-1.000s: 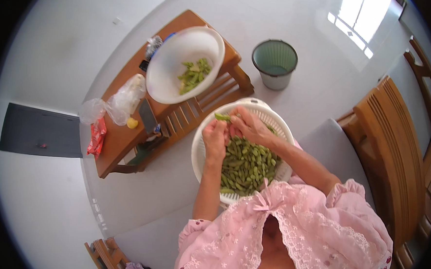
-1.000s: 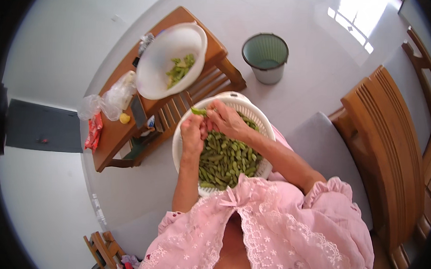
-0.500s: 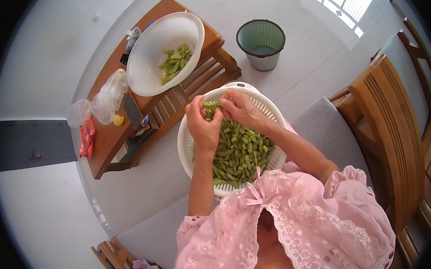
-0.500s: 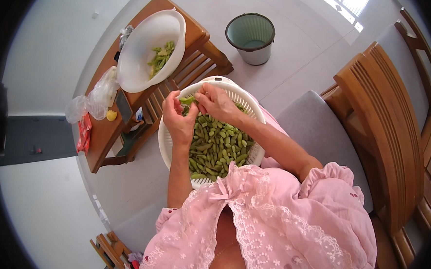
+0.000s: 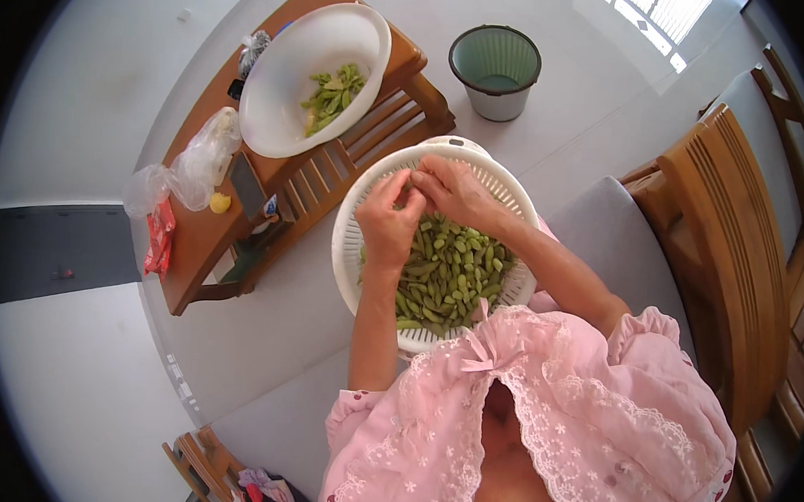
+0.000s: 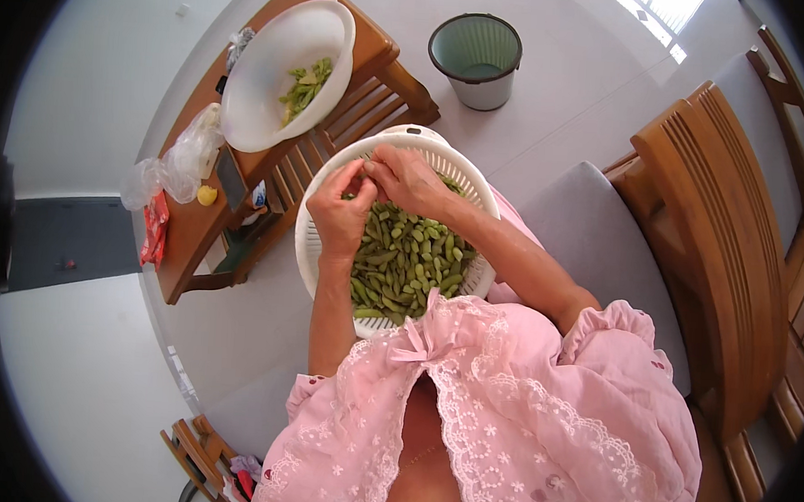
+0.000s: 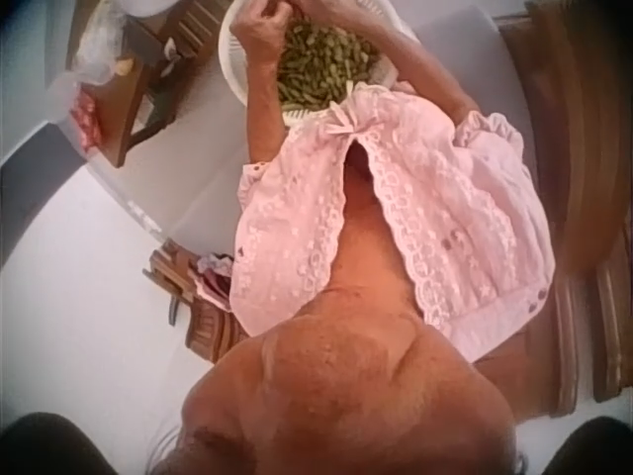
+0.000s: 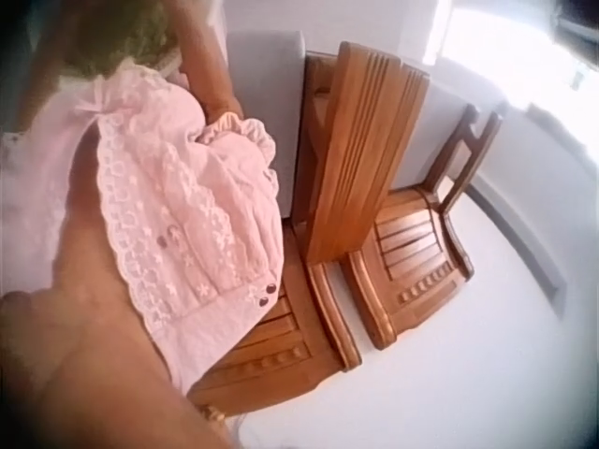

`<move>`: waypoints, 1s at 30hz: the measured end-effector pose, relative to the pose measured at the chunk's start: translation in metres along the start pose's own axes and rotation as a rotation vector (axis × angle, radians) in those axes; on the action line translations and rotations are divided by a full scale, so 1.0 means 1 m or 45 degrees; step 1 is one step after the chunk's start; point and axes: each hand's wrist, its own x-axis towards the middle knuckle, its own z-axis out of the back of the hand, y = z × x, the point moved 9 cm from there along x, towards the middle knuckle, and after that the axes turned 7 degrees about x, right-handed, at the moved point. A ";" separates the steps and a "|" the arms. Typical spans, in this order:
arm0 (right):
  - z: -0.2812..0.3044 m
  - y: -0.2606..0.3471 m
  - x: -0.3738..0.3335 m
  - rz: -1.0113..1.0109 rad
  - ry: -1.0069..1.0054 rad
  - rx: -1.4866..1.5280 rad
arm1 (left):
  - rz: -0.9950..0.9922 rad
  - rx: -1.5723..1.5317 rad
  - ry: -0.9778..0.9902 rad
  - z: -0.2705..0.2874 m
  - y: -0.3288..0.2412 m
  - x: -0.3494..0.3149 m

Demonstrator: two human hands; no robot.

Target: The recorder is sitting and shelling beans from their pods into a white basket, while placing the empty pods into a white bowl.

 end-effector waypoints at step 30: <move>0.038 -0.013 0.021 -0.018 -0.462 0.263 | 0.260 -0.389 0.318 -0.020 0.023 -0.013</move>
